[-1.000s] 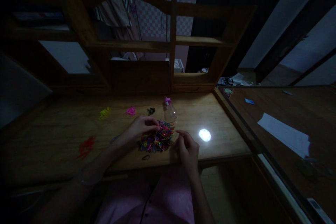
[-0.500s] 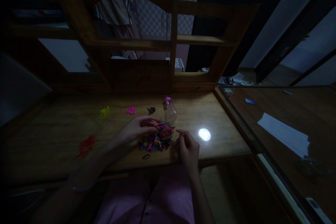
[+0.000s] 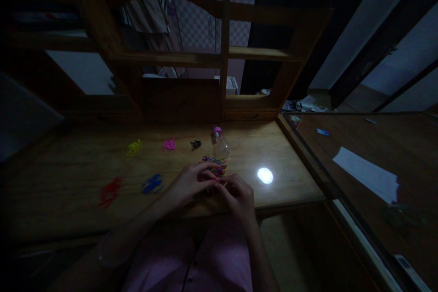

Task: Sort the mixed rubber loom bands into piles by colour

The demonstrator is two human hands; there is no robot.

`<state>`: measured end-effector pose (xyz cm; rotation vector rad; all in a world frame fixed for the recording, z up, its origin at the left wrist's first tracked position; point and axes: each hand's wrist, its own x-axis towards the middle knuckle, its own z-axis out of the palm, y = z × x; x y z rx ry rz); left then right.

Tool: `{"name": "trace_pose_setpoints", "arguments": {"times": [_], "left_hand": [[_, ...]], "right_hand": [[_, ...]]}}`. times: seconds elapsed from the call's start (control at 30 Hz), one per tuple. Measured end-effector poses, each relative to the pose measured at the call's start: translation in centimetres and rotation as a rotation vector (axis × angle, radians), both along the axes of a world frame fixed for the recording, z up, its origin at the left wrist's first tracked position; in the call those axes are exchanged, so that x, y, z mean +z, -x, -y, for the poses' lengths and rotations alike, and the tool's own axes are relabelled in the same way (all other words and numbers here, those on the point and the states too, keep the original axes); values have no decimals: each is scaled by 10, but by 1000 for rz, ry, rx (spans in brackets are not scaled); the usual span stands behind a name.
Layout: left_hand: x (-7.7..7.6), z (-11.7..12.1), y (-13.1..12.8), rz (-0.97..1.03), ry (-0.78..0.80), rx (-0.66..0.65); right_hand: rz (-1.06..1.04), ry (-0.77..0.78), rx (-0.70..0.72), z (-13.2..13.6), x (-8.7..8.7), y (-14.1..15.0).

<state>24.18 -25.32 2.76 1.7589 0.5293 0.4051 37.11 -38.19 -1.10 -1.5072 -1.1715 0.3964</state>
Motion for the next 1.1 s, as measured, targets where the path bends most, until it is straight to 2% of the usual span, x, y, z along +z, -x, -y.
{"name": "trace_pose_setpoints", "arguments": {"times": [0.23, 0.37, 0.53, 0.7, 0.9, 1.1], "left_hand": [[7, 5, 2, -63, -209, 24], [6, -4, 10, -79, -205, 100], [-7, -42, 22, -108, -260, 228], [-6, -95, 41, -255, -495, 461], [-4, -133, 61, -408, -636, 473], [-9, -149, 77, -399, -729, 460]], "right_hand": [[41, -40, -41, 0, 4, 0], [-12, -21, -104, -1, 2, 1], [-101, 3, -192, -2, -2, 1], [-118, 37, -205, -3, -5, -1], [-71, 71, -225, -5, -8, -3], [-53, 110, -207, -4, -8, -4]]}}
